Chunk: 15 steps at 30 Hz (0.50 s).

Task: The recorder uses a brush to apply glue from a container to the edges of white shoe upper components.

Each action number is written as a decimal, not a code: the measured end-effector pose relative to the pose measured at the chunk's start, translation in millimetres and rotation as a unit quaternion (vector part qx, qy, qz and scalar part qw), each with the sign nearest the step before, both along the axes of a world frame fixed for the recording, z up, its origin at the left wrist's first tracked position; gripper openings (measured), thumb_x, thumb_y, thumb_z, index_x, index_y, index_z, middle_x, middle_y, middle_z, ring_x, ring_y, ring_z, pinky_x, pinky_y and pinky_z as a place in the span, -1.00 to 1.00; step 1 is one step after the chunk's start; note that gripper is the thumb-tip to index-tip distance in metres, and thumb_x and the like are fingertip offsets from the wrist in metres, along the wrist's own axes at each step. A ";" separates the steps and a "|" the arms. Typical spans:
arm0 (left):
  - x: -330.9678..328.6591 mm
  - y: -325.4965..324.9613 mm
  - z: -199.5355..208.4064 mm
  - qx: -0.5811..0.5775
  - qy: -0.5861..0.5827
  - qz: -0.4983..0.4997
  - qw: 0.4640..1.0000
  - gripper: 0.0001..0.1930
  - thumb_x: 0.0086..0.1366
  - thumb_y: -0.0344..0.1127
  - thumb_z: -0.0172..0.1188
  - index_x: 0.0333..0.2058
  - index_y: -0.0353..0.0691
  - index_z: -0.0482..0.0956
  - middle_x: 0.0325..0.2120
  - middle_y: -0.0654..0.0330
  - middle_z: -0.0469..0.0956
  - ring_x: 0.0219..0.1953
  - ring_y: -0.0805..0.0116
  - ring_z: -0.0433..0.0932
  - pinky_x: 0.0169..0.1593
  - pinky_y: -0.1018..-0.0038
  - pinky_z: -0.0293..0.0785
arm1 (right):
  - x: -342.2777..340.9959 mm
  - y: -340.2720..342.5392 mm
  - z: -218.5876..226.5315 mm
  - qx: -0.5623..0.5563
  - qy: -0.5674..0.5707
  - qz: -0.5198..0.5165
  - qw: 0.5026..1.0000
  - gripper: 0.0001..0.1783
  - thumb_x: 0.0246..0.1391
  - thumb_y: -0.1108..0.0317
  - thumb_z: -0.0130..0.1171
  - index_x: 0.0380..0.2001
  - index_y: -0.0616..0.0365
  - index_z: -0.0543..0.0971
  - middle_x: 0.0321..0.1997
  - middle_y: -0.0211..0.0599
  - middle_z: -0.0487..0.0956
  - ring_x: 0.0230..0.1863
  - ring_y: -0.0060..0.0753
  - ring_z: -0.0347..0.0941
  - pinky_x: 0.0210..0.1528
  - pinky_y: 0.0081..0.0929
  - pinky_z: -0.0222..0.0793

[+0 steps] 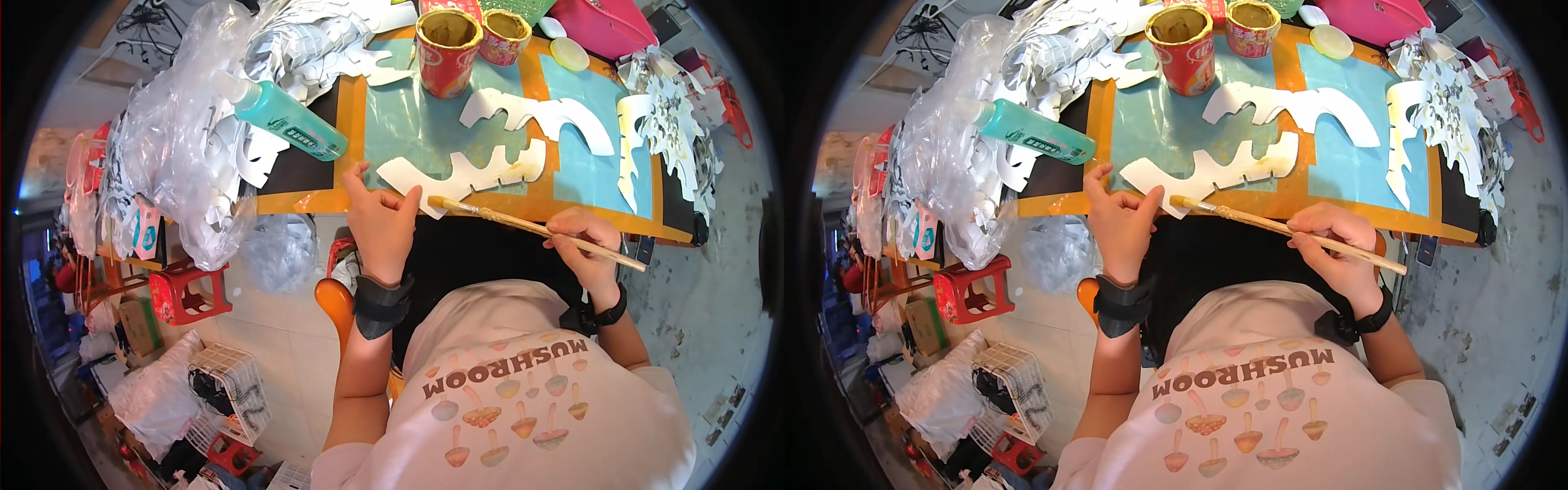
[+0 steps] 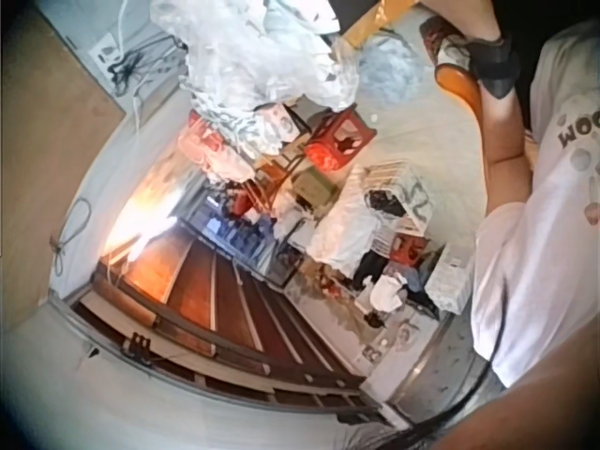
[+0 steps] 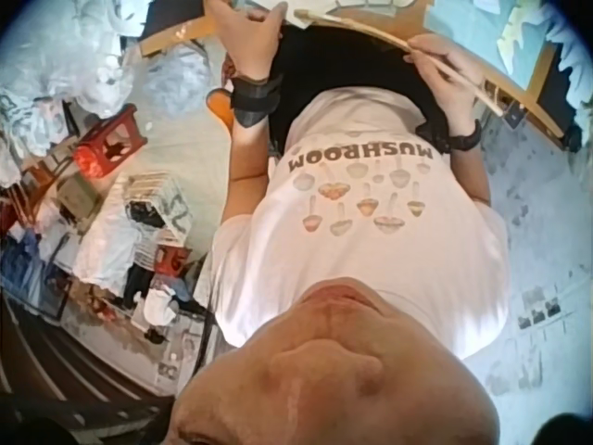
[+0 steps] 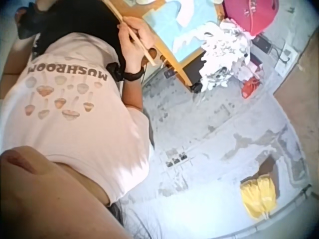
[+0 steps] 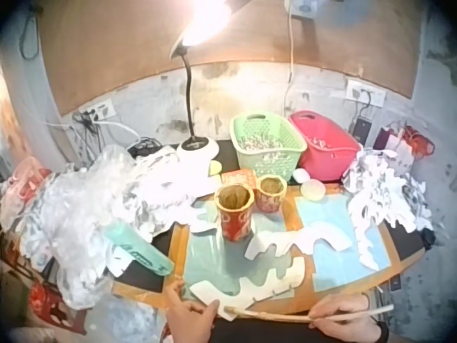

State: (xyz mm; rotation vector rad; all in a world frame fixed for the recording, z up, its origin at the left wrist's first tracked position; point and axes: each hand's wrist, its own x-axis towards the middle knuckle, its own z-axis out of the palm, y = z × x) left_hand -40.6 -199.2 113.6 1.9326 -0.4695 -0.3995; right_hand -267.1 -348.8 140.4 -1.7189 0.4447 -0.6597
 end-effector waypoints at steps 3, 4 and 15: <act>-1.0 4.0 -6.4 0.034 -0.114 -0.026 0.993 -0.62 0.06 -0.41 0.36 -0.12 -0.32 0.51 -0.70 0.22 0.49 -0.70 0.39 0.47 -0.54 0.48 0.35 | -3.1 -1.9 6.7 -0.074 0.017 -0.027 0.997 -0.89 -0.03 0.71 0.14 -0.38 0.38 0.55 -0.36 -0.10 0.59 -0.43 -0.39 0.54 -0.36 -0.56 0.50; -1.6 5.2 -8.7 0.052 -0.166 -0.038 0.984 -0.67 0.05 -0.40 0.38 -0.18 -0.29 0.56 -0.69 0.22 0.48 -0.68 0.42 0.46 -0.55 0.49 0.34 | -8.1 -4.4 8.5 -0.091 0.012 -0.050 0.994 -0.90 -0.04 0.71 0.14 -0.39 0.39 0.54 -0.37 -0.09 0.58 -0.43 -0.38 0.54 -0.37 -0.55 0.49; 11.2 11.4 -21.8 0.005 -0.311 -0.093 0.946 -0.88 0.10 -0.45 0.30 -0.34 -0.21 0.64 -0.40 0.22 0.52 -0.27 0.20 0.47 -0.16 0.33 0.30 | 14.5 13.1 29.7 -0.169 0.044 0.015 0.985 -0.86 -0.20 0.68 0.21 -0.48 0.28 0.54 -0.46 -0.13 0.60 -0.50 -0.29 0.53 -0.46 -0.53 0.40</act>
